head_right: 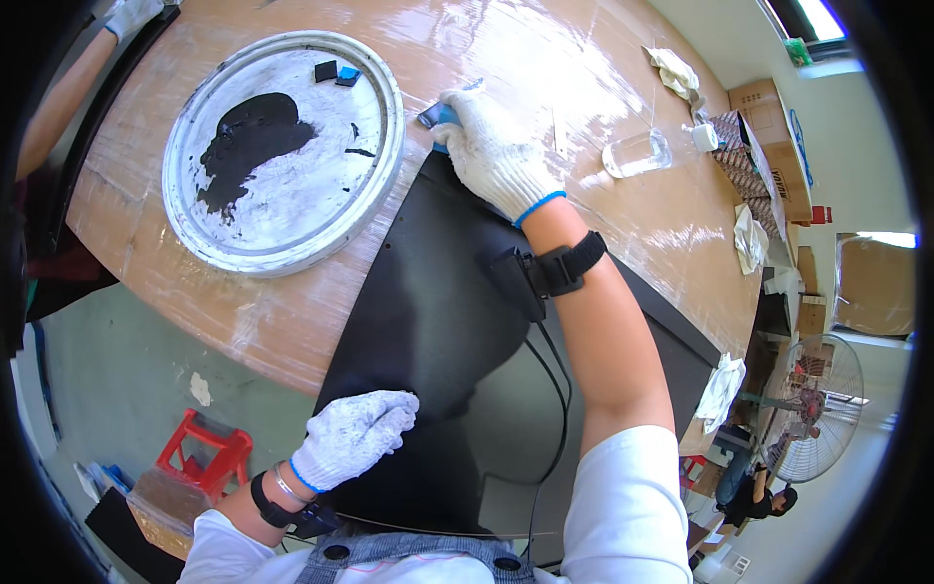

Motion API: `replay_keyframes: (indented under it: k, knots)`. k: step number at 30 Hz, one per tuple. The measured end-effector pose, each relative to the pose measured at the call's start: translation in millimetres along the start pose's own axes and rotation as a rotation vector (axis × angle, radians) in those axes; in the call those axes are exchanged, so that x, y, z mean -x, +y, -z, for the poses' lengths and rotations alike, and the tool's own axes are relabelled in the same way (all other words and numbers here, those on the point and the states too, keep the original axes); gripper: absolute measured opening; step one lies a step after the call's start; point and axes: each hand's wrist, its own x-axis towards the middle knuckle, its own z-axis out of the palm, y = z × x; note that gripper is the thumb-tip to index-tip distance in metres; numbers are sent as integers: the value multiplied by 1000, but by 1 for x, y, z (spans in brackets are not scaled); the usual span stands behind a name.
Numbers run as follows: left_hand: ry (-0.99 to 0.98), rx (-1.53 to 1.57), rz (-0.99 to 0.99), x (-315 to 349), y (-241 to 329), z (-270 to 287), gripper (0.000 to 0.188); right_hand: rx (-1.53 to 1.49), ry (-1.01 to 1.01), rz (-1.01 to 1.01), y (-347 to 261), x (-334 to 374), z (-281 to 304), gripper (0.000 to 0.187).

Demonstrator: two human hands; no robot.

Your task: Applying dye or ink to the edges and surfaces of furniture panels for finishing.

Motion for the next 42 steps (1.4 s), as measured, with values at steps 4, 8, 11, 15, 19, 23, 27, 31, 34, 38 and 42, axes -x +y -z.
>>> replay_keyframes:
  k: [4, 8, 11, 15, 19, 23, 27, 31, 34, 38, 42]
  knots:
    - [18, -1, -9, 4, -1, 3, 30, 27, -58, -63, -8, 3, 4, 36]
    - [8, -29, -15, 1, 0, 0, 31, 51, 21, -67, 24, 19, 1, 36]
    - [20, -41, -7, 3, -2, 1, 31, -73, -19, -183, -6, 7, -1, 36]
    - [-6, -27, 12, 1, 1, -1, 30, 70, 1, -44, -11, -3, 1, 34]
    - [-11, 141, 171, 2, 8, -2, 29, -81, -1, -82, 10, 15, 3, 36]
    - [5, 170, 225, 5, 9, 1, 28, 93, -14, -220, 31, 58, 19, 36]
    - [-6, 156, 261, 3, 10, -3, 28, 60, -100, -426, 64, 108, 47, 35]
    - [97, 165, 393, -2, 19, -15, 29, 130, -121, -557, 92, 162, 77, 35]
    - [233, 95, 390, -1, 12, -22, 28, 179, -76, -636, 126, 214, 91, 35]
    - [344, -5, 352, 2, 6, -29, 27, 179, 10, -831, 152, 304, 126, 37]
    - [489, -285, 269, 1, 9, -55, 26, -490, 463, -1256, 178, 424, 154, 43]
